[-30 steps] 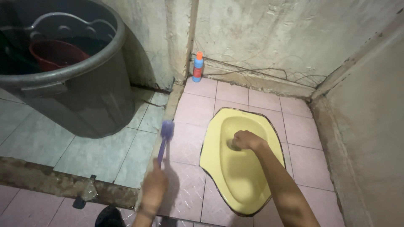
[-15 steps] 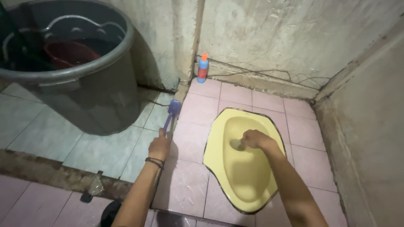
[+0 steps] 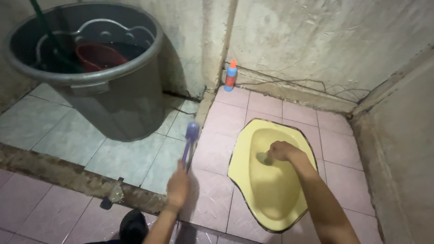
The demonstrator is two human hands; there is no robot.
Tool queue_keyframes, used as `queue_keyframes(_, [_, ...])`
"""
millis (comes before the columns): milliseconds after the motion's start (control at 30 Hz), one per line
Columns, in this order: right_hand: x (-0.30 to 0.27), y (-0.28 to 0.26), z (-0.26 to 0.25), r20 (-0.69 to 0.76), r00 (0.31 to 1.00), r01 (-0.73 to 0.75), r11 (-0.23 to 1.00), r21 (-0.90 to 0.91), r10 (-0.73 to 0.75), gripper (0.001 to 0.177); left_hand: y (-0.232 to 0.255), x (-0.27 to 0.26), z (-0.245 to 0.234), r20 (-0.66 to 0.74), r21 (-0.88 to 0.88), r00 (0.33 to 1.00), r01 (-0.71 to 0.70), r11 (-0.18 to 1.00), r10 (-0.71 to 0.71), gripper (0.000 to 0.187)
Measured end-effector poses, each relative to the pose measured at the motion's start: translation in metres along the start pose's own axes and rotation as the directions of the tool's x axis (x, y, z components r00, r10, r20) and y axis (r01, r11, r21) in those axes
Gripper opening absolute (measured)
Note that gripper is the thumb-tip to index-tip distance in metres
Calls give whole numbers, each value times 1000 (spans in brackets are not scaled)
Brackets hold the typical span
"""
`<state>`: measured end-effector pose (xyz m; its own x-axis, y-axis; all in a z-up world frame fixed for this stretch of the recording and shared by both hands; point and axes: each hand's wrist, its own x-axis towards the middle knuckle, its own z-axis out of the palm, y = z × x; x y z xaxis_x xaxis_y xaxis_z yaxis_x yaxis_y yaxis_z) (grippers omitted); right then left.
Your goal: The person cleans a squat toilet by scrubbing the bowl with a brush and rinsing the unit with water from a bucket.
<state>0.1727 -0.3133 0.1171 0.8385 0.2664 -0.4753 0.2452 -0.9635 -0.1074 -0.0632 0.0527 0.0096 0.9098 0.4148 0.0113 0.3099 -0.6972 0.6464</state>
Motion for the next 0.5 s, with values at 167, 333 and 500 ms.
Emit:
queue_keyframes(167, [-9,0,-9,-22,1000,4,1000,25,-4,42,19,103,16,80,121,995,49,991,-59,60])
queue_keyframes(333, [-8,16,-10,-49,998,42,997,65,-39,42,8,76,15,82,87,995,56,995,-64,60])
queue_keyframes(500, [-8,27,-5,-30,999,-35,997,-64,33,45,-3,-17,-13,164,-88,978,144,986,-128,54])
